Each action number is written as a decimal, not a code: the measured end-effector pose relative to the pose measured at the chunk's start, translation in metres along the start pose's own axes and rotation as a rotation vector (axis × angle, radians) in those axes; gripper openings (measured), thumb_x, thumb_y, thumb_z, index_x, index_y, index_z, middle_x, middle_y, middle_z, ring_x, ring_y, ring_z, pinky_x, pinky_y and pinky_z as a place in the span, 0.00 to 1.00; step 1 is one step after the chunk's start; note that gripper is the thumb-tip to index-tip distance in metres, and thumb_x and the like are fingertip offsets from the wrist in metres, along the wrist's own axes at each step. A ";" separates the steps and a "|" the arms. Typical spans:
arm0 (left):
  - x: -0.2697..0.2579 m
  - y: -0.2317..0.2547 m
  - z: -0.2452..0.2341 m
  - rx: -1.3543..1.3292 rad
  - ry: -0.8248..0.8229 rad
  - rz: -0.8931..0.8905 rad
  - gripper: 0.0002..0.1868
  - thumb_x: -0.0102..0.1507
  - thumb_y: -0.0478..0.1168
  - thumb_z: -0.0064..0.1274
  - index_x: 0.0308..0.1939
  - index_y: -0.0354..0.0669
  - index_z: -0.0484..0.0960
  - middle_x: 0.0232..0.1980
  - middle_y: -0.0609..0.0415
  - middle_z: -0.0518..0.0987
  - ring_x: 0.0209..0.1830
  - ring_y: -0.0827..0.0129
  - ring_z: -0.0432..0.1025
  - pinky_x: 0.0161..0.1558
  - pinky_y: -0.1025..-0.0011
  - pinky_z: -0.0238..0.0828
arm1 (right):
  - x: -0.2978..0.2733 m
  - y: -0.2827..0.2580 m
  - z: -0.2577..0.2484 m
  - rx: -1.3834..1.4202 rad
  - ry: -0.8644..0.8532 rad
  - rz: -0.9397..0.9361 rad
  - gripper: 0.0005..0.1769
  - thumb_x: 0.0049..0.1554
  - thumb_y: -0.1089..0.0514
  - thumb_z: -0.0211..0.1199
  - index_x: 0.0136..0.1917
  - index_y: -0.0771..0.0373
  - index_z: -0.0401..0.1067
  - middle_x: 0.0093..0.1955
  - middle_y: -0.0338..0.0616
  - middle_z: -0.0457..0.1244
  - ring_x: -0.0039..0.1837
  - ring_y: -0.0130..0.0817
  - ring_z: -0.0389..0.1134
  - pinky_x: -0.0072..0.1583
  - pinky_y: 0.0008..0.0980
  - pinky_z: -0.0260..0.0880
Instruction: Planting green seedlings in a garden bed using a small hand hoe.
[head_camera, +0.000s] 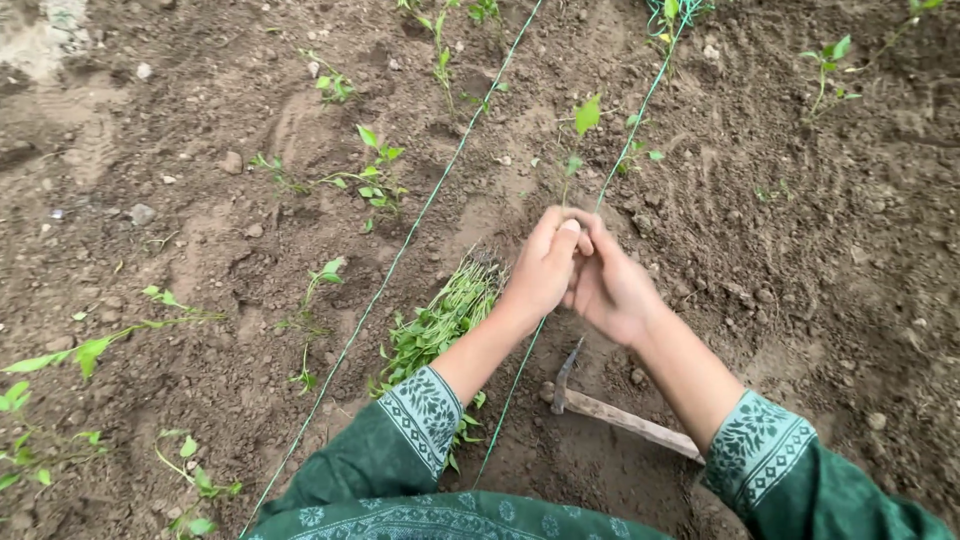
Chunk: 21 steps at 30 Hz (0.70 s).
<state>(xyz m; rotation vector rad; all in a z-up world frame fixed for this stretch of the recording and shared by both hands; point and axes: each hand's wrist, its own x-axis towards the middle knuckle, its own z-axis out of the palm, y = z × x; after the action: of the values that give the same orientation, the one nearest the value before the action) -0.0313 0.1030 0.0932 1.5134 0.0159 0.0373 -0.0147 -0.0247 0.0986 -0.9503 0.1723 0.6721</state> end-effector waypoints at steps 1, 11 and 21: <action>-0.002 0.000 -0.001 -0.001 0.000 -0.004 0.16 0.73 0.41 0.35 0.58 0.42 0.76 0.41 0.57 0.78 0.36 0.75 0.72 0.39 0.73 0.70 | -0.001 -0.004 0.003 0.001 0.002 0.003 0.26 0.70 0.37 0.41 0.60 0.60 0.65 0.54 0.43 0.65 0.55 0.36 0.67 0.58 0.43 0.71; -0.013 0.017 -0.015 -0.349 -0.089 -0.422 0.14 0.73 0.50 0.34 0.46 0.48 0.73 0.31 0.66 0.69 0.18 0.84 0.55 0.17 0.81 0.49 | 0.005 -0.030 0.023 -0.370 0.146 -0.302 0.21 0.67 0.48 0.49 0.67 0.58 0.72 0.64 0.36 0.67 0.61 0.27 0.67 0.61 0.31 0.69; 0.035 -0.004 -0.090 -0.471 0.205 -0.300 0.11 0.69 0.45 0.39 0.41 0.46 0.75 0.22 0.69 0.60 0.15 0.85 0.51 0.15 0.79 0.42 | 0.046 0.029 -0.044 -0.871 0.211 -0.539 0.14 0.64 0.51 0.57 0.61 0.56 0.71 0.59 0.40 0.69 0.57 0.34 0.71 0.58 0.36 0.71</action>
<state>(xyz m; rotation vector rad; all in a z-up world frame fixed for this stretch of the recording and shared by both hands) 0.0009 0.1940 0.0845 1.0194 0.3736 -0.0430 0.0108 -0.0269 0.0334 -1.8191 -0.2143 0.1140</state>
